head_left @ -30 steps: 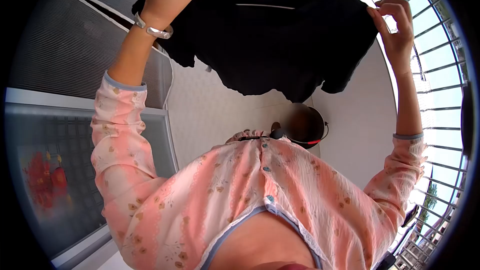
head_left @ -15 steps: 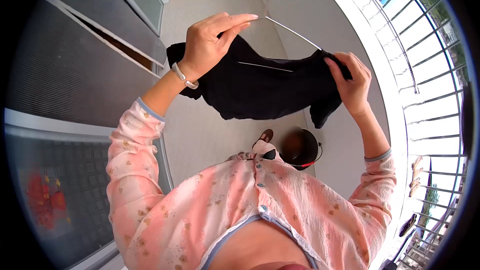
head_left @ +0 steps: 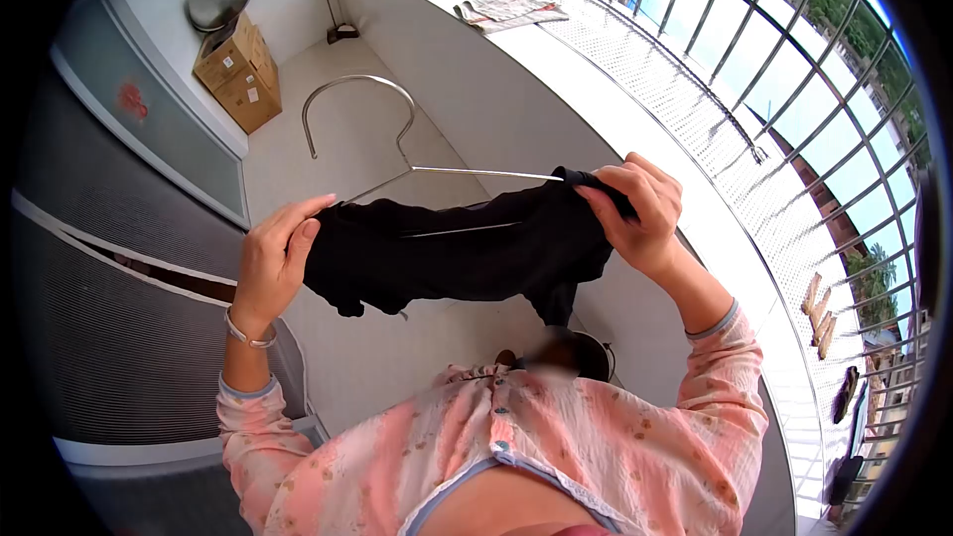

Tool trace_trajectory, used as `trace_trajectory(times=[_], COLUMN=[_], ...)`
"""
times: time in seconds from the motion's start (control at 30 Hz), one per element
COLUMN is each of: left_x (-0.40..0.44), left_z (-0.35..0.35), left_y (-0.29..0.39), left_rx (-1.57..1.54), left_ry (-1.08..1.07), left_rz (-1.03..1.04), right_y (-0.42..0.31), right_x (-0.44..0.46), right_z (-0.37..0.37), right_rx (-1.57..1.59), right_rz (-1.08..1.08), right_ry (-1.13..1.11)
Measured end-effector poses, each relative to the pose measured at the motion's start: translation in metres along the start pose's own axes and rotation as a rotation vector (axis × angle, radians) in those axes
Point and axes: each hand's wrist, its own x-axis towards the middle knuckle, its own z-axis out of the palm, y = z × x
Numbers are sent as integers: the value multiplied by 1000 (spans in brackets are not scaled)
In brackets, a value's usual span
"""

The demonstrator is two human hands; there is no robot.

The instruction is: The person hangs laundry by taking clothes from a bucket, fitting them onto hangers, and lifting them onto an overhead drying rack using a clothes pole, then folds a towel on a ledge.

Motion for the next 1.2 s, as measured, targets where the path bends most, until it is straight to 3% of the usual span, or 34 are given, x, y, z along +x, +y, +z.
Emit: trace_trajectory(times=[0.03, 0.07, 0.13, 0.3, 0.37, 0.5, 0.57, 0.63, 0.83, 0.93, 1.0, 1.03, 1.2], left_x=[6, 19, 42, 93, 117, 163, 188, 210, 231, 227, 225, 225, 231], left_z=[1, 7, 24, 52, 57, 65, 66, 68, 68, 67, 64, 62, 61], left_y=[-1, -3, -17, -50, -61, -97, -113, -124, -155, -156, -148, -142, -116], left_rx=[34, 36, 43, 59, 157, 335, 407, 404, 567, 707, 776, 818, 1048], left_ry=[-178, -181, -7, 244, 466, 667, 706, 717, 735, 796, 823, 844, 856], left_rz=[-186, -174, 77, 180, 254, 393, 468, 492, 467, 367, 309, 268, 121], right_y=[7, 21, 41, 77, 88, 118, 152, 196, 410, 535, 603, 614, 679], right_x=[0, 0, 1, 20, 32, 55, 49, 35, -101, -171, -202, -194, -192], right_z=[0, 1, 9, 24, 33, 44, 55, 59, 33, -6, -36, -44, -46], right_rx=[-10, -29, -26, 50, 81, 278, 568, 614, 11, -319, -776, -872, -914], right_rz=[-10, 30, 70, 213, 246, 440, 611, 835, 1350, 1309, 1112, 1197, 1189], right_ry=[-11, -31, -25, -13, 0, -232, -155, -107, -4, 62, -126, -210, -357])
